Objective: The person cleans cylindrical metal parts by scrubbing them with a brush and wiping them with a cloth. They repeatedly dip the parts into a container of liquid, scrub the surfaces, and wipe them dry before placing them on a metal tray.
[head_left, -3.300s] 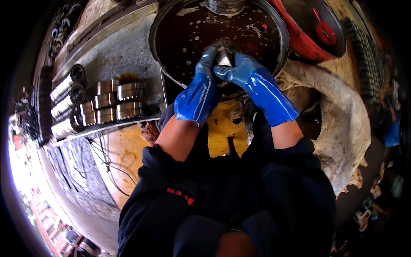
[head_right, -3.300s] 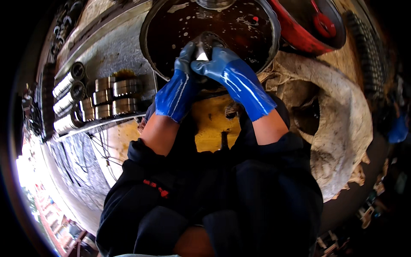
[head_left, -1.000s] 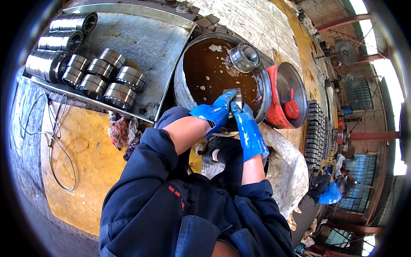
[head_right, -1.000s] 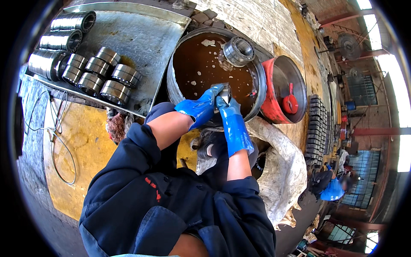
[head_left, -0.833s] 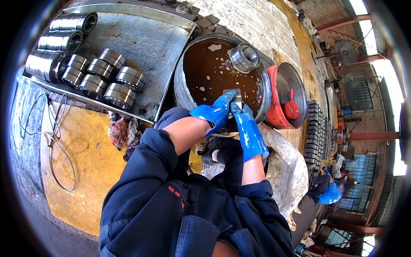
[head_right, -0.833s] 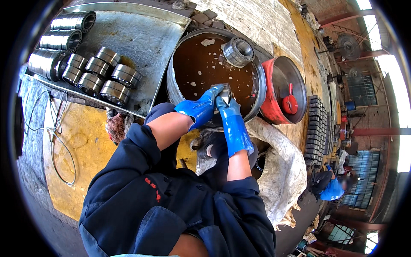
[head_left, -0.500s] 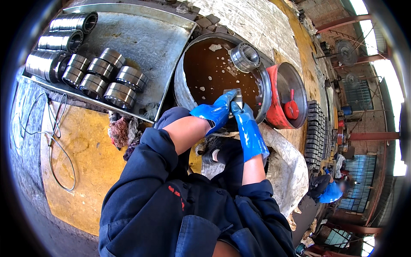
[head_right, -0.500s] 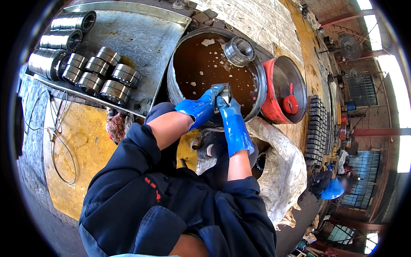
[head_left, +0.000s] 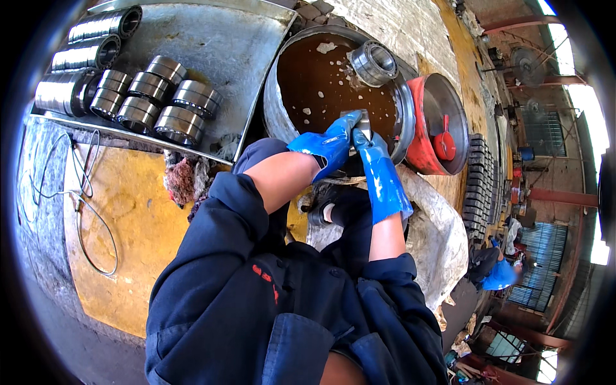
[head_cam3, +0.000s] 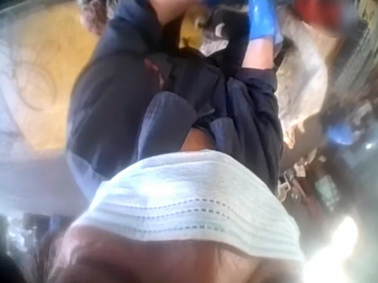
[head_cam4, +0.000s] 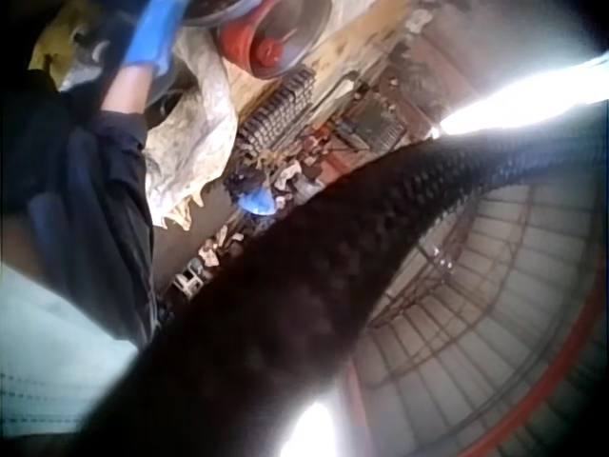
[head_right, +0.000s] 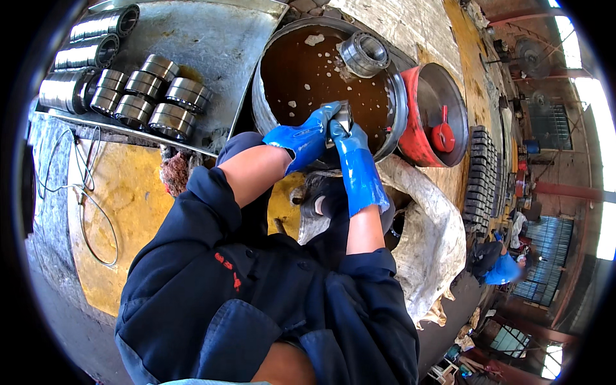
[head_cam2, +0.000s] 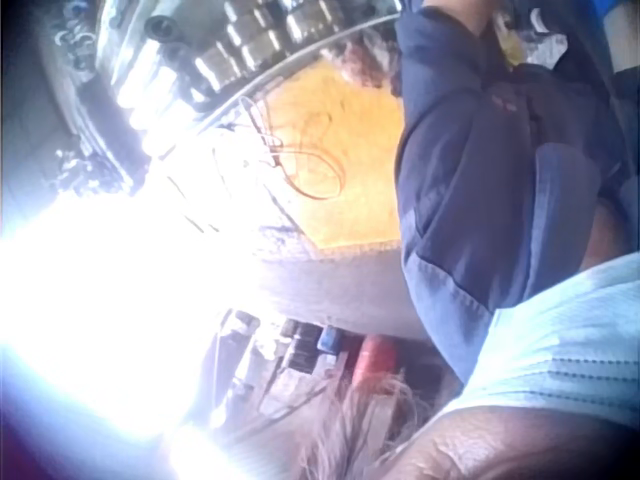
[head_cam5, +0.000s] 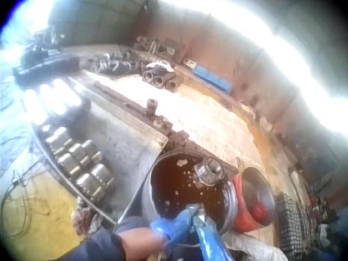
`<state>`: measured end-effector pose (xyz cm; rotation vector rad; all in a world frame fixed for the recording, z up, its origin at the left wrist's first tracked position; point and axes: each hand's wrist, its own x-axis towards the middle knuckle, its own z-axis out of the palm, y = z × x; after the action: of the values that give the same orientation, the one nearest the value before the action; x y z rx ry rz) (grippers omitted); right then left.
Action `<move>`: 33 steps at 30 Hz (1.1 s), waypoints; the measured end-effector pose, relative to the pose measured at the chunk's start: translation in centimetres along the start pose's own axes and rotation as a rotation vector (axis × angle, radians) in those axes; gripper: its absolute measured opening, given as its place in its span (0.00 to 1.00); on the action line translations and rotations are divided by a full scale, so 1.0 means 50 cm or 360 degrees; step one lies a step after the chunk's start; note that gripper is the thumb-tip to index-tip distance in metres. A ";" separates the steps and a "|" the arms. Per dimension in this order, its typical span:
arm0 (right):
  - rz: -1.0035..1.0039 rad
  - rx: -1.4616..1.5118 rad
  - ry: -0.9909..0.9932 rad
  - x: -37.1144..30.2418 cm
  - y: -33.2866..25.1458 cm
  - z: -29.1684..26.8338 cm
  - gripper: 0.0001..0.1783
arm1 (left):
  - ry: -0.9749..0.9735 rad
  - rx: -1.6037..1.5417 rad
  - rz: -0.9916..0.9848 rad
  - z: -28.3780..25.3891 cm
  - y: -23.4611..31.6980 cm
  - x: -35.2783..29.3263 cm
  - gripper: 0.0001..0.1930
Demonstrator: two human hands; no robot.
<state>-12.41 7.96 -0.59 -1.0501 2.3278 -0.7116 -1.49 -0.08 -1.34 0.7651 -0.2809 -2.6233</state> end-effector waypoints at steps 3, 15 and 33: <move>0.0005 -0.0008 -0.0015 0.005 0.005 -0.001 0.30 | -0.0033 0.0074 0.0038 -0.006 -0.003 -0.003 0.19; 0.0025 0.0015 0.0034 0.012 0.021 0.003 0.30 | -0.0138 0.0204 0.0105 -0.011 -0.002 -0.002 0.17; -0.0031 0.0066 0.0042 0.015 0.035 0.007 0.29 | -0.0065 0.0137 0.0056 -0.005 -0.003 -0.002 0.19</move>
<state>-13.55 8.29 -2.13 -1.0529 2.3179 -0.7820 -1.33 0.09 -1.54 0.7286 -0.4173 -2.6105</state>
